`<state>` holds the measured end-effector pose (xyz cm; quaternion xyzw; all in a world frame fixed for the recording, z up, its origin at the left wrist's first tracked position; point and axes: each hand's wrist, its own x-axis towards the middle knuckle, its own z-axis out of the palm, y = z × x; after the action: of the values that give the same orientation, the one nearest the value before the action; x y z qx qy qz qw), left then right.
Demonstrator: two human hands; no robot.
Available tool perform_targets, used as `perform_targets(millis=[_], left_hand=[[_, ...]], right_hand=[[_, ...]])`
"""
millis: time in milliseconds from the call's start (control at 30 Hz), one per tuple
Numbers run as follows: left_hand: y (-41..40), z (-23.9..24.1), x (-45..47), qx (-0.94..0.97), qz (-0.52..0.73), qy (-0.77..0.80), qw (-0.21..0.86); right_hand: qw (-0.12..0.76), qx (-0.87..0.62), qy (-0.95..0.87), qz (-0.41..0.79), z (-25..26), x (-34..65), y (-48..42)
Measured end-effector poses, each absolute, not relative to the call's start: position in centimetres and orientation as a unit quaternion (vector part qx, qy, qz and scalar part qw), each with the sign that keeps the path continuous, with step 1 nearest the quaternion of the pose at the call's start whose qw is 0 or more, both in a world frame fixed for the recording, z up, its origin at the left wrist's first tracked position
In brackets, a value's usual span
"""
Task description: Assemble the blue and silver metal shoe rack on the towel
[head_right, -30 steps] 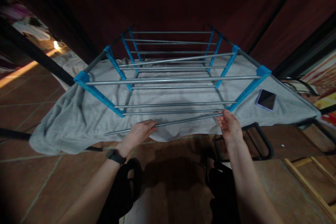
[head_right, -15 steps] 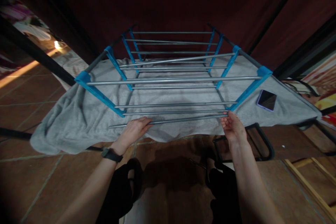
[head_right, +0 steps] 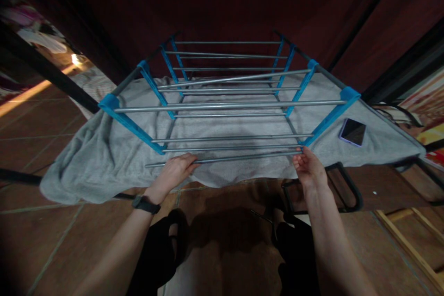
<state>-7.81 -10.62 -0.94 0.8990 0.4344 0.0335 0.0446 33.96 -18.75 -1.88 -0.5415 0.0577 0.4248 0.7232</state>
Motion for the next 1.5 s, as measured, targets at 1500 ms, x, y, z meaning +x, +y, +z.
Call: perform_targets(millis=[1500], left_hand=[[-9.1,-0.6,-11.2,0.823,0.045,0.566,-0.017]], right_hand=[[0.721,-0.547,0.061,0.421,-1.2,34.3,-19.3]])
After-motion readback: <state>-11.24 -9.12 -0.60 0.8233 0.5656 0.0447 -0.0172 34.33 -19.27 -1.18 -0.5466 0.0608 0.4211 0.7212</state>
